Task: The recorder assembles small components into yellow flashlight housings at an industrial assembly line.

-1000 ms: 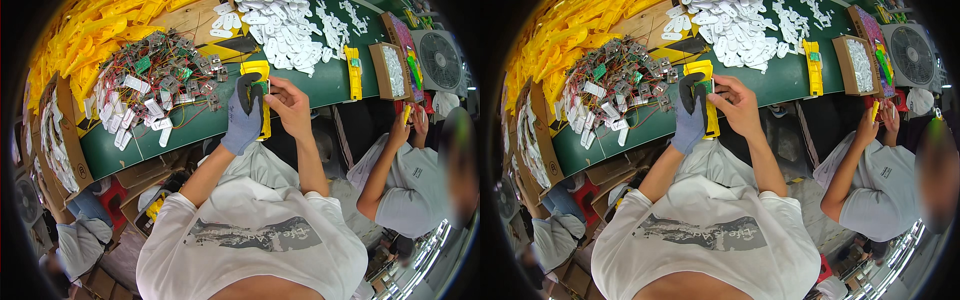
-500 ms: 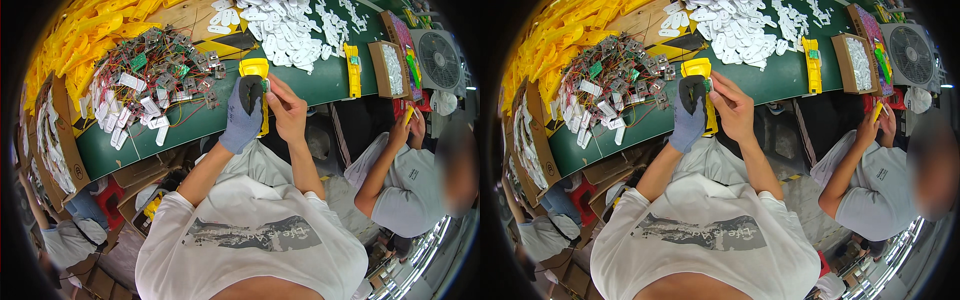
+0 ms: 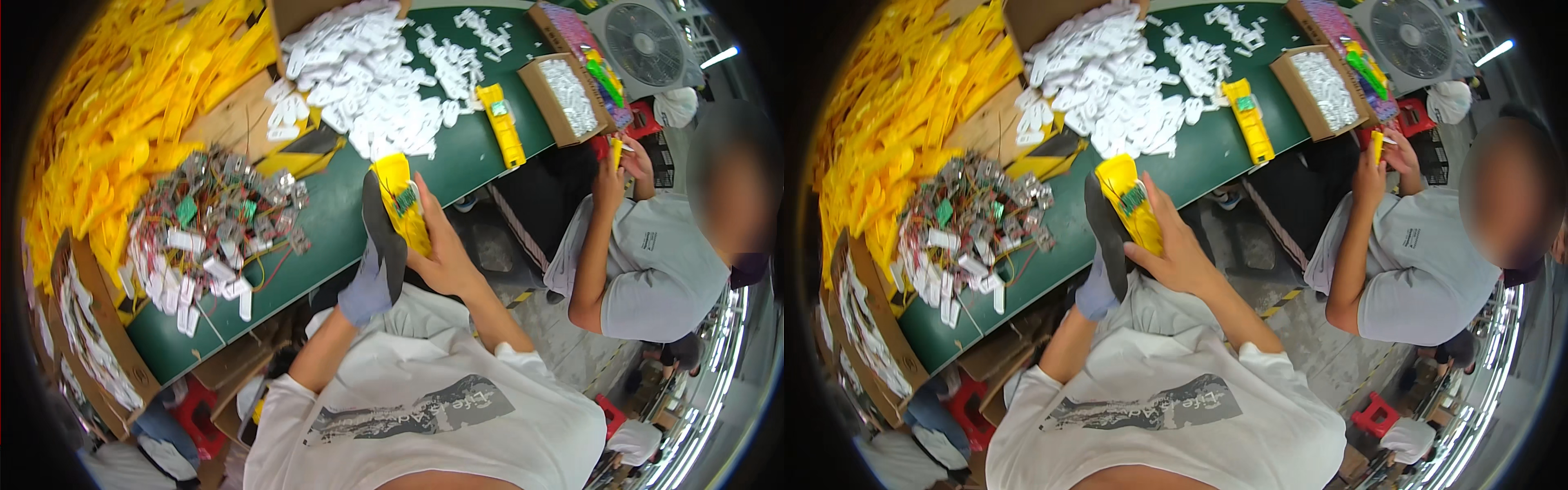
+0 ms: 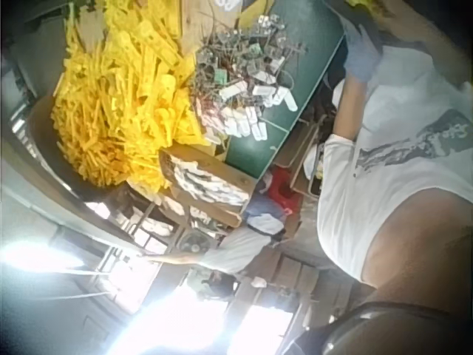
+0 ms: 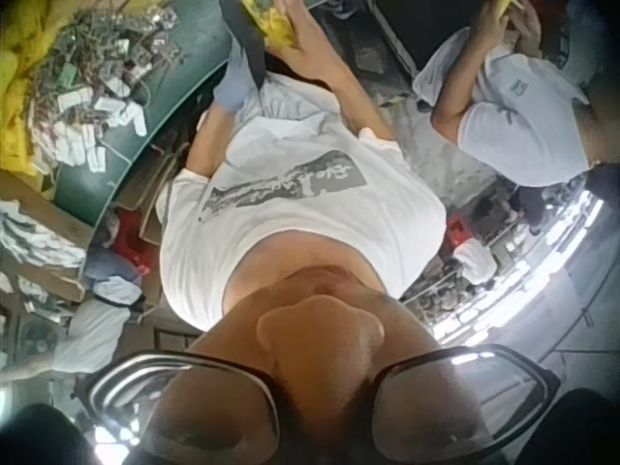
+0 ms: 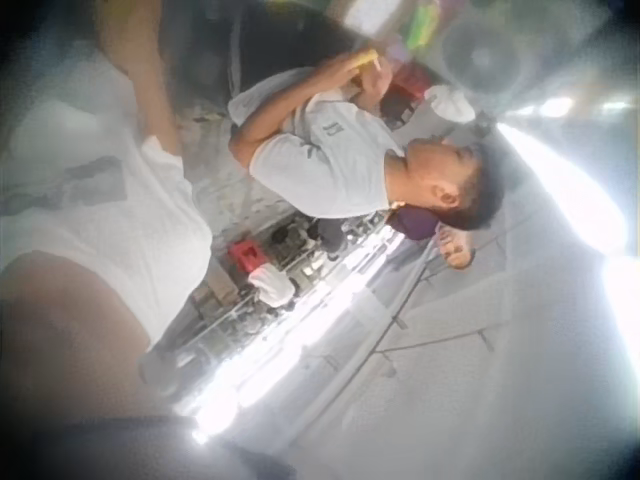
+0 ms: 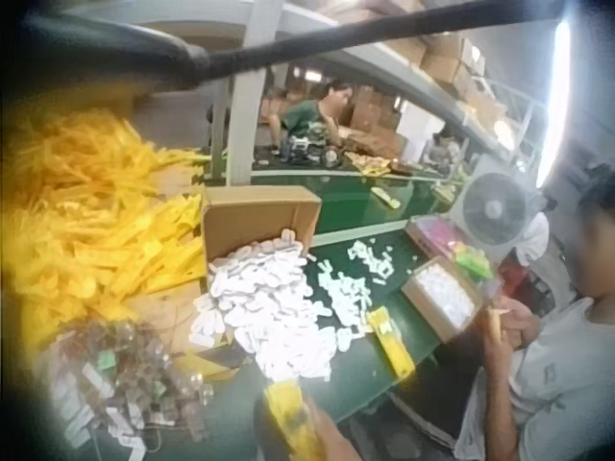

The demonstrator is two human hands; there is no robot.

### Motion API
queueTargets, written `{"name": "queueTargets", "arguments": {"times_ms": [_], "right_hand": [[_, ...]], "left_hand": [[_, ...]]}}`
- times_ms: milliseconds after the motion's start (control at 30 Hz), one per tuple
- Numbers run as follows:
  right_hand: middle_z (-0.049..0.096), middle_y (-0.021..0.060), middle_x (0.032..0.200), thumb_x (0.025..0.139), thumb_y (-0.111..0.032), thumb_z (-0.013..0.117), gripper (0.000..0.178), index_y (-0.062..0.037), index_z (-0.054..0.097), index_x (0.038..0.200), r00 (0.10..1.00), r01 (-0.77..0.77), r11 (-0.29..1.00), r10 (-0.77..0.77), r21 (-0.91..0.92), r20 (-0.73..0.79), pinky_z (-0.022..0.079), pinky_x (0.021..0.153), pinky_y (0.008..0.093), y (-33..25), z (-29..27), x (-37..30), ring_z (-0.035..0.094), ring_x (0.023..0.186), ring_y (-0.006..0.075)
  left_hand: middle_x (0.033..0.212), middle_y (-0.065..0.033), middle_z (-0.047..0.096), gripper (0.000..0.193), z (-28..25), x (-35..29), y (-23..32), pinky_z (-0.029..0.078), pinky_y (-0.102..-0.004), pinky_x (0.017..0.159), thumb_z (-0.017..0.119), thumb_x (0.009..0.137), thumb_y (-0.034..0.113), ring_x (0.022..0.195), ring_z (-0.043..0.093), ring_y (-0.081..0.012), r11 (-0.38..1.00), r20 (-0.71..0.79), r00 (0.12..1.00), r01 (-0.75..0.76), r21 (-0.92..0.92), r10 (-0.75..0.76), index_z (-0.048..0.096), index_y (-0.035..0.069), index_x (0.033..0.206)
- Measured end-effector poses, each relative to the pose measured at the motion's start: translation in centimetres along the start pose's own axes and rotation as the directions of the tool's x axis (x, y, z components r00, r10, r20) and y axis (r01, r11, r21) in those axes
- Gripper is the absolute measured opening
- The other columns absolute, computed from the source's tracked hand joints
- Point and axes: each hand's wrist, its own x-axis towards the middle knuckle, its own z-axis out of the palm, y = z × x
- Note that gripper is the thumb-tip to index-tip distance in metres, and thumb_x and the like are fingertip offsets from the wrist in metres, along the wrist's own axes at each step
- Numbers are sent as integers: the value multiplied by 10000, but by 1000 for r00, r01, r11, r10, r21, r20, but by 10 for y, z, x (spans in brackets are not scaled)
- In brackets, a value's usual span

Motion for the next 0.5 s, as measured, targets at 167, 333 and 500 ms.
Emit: {"name": "queueTargets", "arguments": {"times_ms": [167, 333, 500], "right_hand": [[578, 163, 1040, 683, -141, 705, 543, -21, 483, 1164, 967, -164, 939, 93, -301, -239, 452, 823, 354, 2, -75, 8, 589, 938, 293], [599, 172, 1051, 745, -180, 681, 456, -14, 535, 1144, 883, -223, 730, -129, -645, -452, 448, 842, 356, 59, -155, 51, 584, 988, 302], [599, 160, 1116, 779, -162, 663, 485, 14, 509, 1205, 905, -245, 770, -38, -590, -425, 432, 879, 311, 125, -204, 89, 585, 1015, 212]], "left_hand": [[1318, -208, 374, 658, 9, -21, 23, 344, -338, 975, 487, 847, 33, 1181, 429, -277, 938, 120, 988, 49, 343, -96, 122, -5, 1394], [1235, -150, 506, 554, -21, -44, 33, 435, -312, 886, 556, 826, 11, 1057, 549, -203, 902, 237, 965, 0, 433, -114, 328, 6, 1331], [1186, -147, 544, 463, -39, -68, 81, 448, -301, 853, 585, 820, 91, 1021, 571, -246, 811, 197, 960, 51, 582, -201, 441, 45, 1258]]}}
